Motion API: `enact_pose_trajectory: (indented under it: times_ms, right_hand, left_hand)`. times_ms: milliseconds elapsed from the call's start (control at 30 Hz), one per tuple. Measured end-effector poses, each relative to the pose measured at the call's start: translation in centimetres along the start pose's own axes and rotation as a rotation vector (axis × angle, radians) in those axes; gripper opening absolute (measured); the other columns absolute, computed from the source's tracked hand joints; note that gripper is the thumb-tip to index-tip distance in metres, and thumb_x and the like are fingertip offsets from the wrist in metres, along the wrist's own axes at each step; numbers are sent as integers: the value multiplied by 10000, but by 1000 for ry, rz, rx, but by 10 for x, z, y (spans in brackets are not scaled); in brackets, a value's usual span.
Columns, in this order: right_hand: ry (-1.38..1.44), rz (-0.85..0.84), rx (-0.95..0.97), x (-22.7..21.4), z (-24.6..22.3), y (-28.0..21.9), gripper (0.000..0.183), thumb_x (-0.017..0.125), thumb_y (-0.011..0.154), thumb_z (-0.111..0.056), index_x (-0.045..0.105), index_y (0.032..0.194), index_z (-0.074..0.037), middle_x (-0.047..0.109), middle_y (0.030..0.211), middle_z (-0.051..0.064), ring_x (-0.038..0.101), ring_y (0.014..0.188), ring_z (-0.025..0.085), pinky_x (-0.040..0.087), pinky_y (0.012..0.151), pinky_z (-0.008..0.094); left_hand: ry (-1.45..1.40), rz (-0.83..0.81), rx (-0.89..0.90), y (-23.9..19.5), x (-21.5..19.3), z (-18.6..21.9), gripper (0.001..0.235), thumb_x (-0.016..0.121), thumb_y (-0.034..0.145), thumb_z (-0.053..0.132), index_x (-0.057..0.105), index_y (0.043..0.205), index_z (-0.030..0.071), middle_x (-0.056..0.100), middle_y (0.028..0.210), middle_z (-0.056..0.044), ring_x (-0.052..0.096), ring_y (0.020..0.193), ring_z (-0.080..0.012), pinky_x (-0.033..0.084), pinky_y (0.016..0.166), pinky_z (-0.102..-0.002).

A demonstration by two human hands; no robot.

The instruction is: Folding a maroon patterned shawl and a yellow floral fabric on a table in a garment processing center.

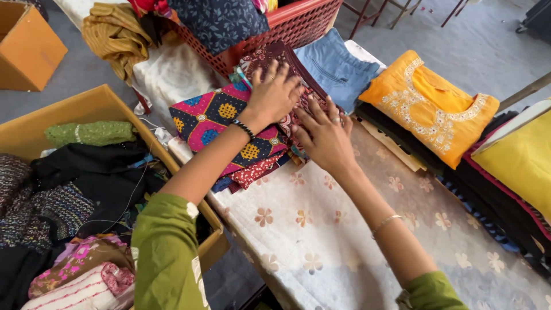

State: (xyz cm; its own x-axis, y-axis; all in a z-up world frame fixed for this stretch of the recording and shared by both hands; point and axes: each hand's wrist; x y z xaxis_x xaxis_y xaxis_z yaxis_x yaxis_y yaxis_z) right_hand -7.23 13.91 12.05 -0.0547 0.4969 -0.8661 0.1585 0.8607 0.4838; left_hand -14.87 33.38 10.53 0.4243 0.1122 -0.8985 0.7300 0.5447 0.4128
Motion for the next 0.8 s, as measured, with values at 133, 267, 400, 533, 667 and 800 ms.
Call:
enact_pose_trajectory:
  times_ms: [133, 267, 400, 533, 667, 800]
  right_hand:
    - [12, -55, 102, 51, 27, 6, 490, 504, 1014, -484, 598, 1449, -279, 352, 1638, 120, 198, 1524, 427, 99, 1114, 702]
    - [64, -92, 195, 50, 21, 4, 459, 513, 993, -503, 617, 1402, -324, 337, 1658, 72, 199, 1537, 395, 89, 1092, 727]
    - [23, 16, 171, 72, 25, -8, 484, 513, 1007, -507, 597, 1442, -311, 355, 1671, 60, 218, 1547, 374, 85, 1135, 731]
    - [89, -35, 89, 88, 52, -11, 560, 502, 1020, -514, 520, 1517, -255, 304, 1666, 140, 110, 1534, 461, 52, 1137, 707]
    - [119, -88, -51, 18, 68, -63, 600, 488, 1044, -514, 439, 1570, -229, 258, 1685, 177, 116, 1567, 438, 76, 1229, 597]
    - [37, -43, -26, -17, 160, -198, 523, 519, 1019, -376, 483, 1527, -256, 355, 1698, 180, 303, 1554, 417, 253, 1259, 544]
  left_hand:
    - [35, -103, 10, 6, 27, 0, 590, 296, 1051, 578, 465, 1527, 274, 310, 1648, -127, 223, 1534, -366, 107, 1193, -639]
    - [48, -97, -43, 9, 42, 2, 603, 290, 1019, 595, 405, 1543, 321, 288, 1648, -96, 200, 1527, -358, 99, 1194, -631]
    - [84, -36, -10, 3, 63, -1, 603, 299, 1026, 576, 390, 1574, 341, 289, 1665, -94, 198, 1546, -355, 99, 1218, -624]
    - [24, -79, 59, 13, 68, -10, 628, 355, 983, 623, 376, 1539, 332, 277, 1635, -108, 209, 1508, -362, 135, 1170, -626]
    - [-253, -36, 139, -8, 32, -47, 600, 388, 1036, 569, 419, 1565, 285, 355, 1646, -120, 297, 1519, -364, 297, 1155, -596]
    - [-451, 173, 221, -132, -78, -89, 371, 511, 1120, 382, 632, 1375, 141, 595, 1405, -127, 566, 1284, -302, 472, 1073, -423]
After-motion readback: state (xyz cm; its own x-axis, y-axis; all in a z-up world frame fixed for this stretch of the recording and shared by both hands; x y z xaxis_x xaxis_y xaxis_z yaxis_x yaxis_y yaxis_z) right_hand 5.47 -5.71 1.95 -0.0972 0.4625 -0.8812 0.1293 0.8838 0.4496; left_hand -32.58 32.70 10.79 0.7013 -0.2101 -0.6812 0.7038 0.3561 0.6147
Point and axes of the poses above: each hand's wrist, its own y-axis towards the middle knuckle, its own x-axis out of the palm, z = x × y
